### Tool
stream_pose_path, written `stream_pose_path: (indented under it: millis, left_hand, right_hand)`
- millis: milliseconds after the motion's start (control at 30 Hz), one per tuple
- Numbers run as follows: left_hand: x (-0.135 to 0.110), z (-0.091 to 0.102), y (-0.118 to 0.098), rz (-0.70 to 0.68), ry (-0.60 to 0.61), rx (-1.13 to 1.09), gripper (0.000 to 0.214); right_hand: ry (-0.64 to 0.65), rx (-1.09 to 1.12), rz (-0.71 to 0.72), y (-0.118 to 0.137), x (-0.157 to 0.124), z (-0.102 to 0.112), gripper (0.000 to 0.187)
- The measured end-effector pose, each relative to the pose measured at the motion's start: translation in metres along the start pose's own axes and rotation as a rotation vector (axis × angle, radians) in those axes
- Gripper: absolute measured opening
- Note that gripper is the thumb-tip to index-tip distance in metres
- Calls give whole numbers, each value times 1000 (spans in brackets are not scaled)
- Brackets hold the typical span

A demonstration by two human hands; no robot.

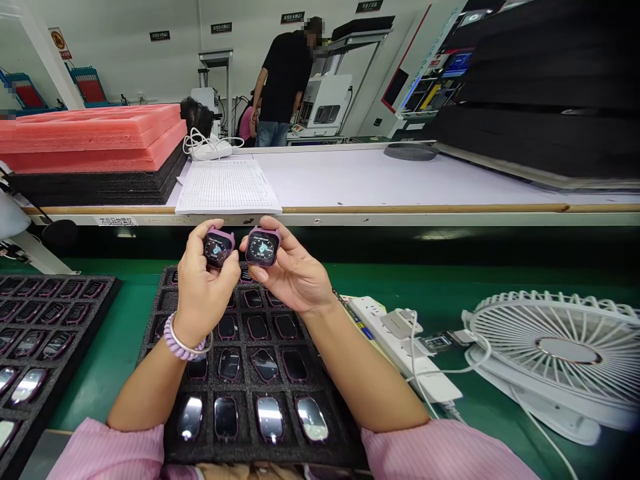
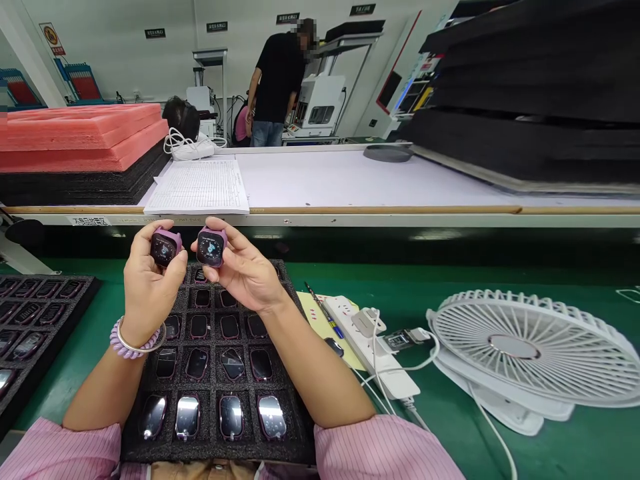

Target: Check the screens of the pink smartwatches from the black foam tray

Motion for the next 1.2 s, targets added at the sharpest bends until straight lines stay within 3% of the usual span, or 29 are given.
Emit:
stream_pose_path:
  millis: [400, 1200]
  left_hand:
    - [-1, 0, 4, 9, -45, -69, 39]
    - [-1, -3, 7, 73, -21, -188, 41]
  right_hand:
    - [98, 259, 87, 6, 3, -10, 43]
    - [108, 222, 120, 10, 0, -14, 42]
Point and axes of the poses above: each hand's wrist, its own x-axis towards the middle knuckle, its own z-axis out of the back of the hand, y = z × x, the point moved 9 cm from there along x, towards the middle knuckle, and after that the axes turned 1 degree about -x, right-handed, at the moved point
